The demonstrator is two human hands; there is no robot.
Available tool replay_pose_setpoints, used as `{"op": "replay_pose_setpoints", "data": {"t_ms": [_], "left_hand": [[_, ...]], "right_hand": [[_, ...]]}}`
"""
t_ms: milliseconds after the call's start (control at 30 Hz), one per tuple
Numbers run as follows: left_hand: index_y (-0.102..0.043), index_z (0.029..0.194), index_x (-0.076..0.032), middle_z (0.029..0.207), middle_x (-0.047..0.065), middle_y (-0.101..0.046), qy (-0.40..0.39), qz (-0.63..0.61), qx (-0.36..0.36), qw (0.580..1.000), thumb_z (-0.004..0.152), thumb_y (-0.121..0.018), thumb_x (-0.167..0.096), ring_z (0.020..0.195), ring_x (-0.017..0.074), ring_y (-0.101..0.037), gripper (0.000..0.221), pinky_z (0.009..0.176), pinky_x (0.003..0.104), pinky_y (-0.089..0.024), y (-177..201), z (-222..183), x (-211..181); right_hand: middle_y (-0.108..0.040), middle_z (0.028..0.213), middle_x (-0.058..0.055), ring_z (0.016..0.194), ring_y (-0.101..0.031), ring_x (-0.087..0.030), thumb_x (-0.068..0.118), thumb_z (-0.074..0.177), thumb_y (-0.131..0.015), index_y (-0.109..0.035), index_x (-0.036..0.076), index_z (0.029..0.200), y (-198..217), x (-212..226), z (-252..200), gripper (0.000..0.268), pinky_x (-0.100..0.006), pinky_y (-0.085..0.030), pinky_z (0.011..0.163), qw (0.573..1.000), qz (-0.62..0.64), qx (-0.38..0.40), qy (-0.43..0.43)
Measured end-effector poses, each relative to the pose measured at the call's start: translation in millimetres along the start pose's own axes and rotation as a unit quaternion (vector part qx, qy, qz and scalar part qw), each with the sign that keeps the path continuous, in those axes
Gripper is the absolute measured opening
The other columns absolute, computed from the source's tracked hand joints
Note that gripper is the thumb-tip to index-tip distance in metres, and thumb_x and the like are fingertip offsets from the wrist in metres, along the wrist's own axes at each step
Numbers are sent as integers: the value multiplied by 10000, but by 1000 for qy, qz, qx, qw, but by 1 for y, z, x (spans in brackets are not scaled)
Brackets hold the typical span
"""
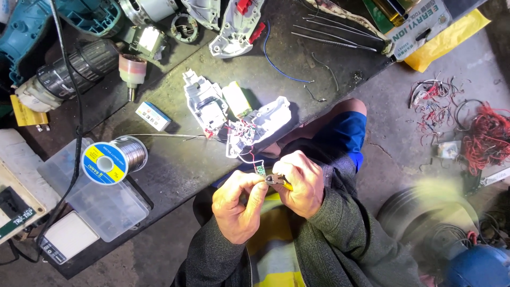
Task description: Soldering electrical wires to a circuit board inside a device housing on a repair bench.
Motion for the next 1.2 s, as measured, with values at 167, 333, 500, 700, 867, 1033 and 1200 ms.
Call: {"op": "replay_pose_setpoints", "data": {"t_ms": [167, 333, 500, 700, 867, 1033, 1200], "left_hand": [[-655, 927, -29, 775, 56, -594, -23, -14, 22, 999, 985, -599, -65, 638, 146, -529, 88, 596, 272, -445, 0, 5, -4], [-660, 916, -38, 764, 43, -572, -12, -35, 44, 998, 1000, -581, -88, 639, 138, -517, 126, 606, 270, -429, 2, 8, -10], [-715, 980, -21, 744, 103, -672, 104, -176, -24, 978, 968, -661, -21, 471, 120, -553, 55, 431, 212, -461, 1, -7, 16], [-695, 1075, -14, 876, 180, -771, 142, -203, 24, 969, 996, -609, -51, 557, 207, -734, 122, 601, 286, -622, 4, -10, 17], [-689, 1071, 4, 857, 191, -781, 132, -181, 10, 975, 996, -619, -72, 523, 189, -717, 128, 509, 261, -618, -6, -8, 12], [-689, 1077, 5, 805, 143, -712, 97, -167, -8, 981, 1004, -616, -52, 538, 175, -700, 118, 542, 243, -601, -9, -10, 12], [-706, 1053, -7, 725, 127, -696, 66, -142, -10, 988, 1002, -622, -66, 532, 158, -685, 115, 550, 242, -593, -8, -5, 8]], "right_hand": [[-583, 816, -124, 655, -579, -281, 312, 1037, -554, -577, 31, 917, 0, -4, -1, 307, -403, -461, 561, 1000, 2, 5, 18], [-615, 832, -83, 670, -615, -266, 330, 1015, -566, -614, 60, 926, -11, -21, -31, 288, -389, -472, 598, 997, 49, 15, -62], [-582, 795, -204, 747, -581, -300, 90, 774, -604, -605, -64, 732, -12, -80, -70, 160, -369, -522, 738, 553, 627, -341, -430], [-639, 1200, -210, 1113, -628, -338, 142, 1027, -595, -646, -38, 1267, 55, -29, -15, 304, -417, -499, 1035, 990, -55, -13, -128], [-607, 1087, -150, 971, -604, -314, 227, 952, -663, -687, 23, 1121, 34, -4, -13, 265, -405, -502, 885, 996, -21, 25, -87], [-587, 1031, -147, 860, -583, -291, 291, 1004, -585, -640, 16, 1090, 23, 4, -5, 293, -401, -513, 787, 998, -4, 28, -50], [-592, 1023, -148, 850, -588, -293, 316, 1017, -575, -634, 15, 1081, 19, 6, -3, 314, -407, -516, 767, 998, -1, 28, -51]]}}
Point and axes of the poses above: each hand's wrist, its own z-axis towards the middle knuckle, its own y-axis out of the back of the hand, x = y × z, the point moved 1 cm from there along z, towards the middle knuckle
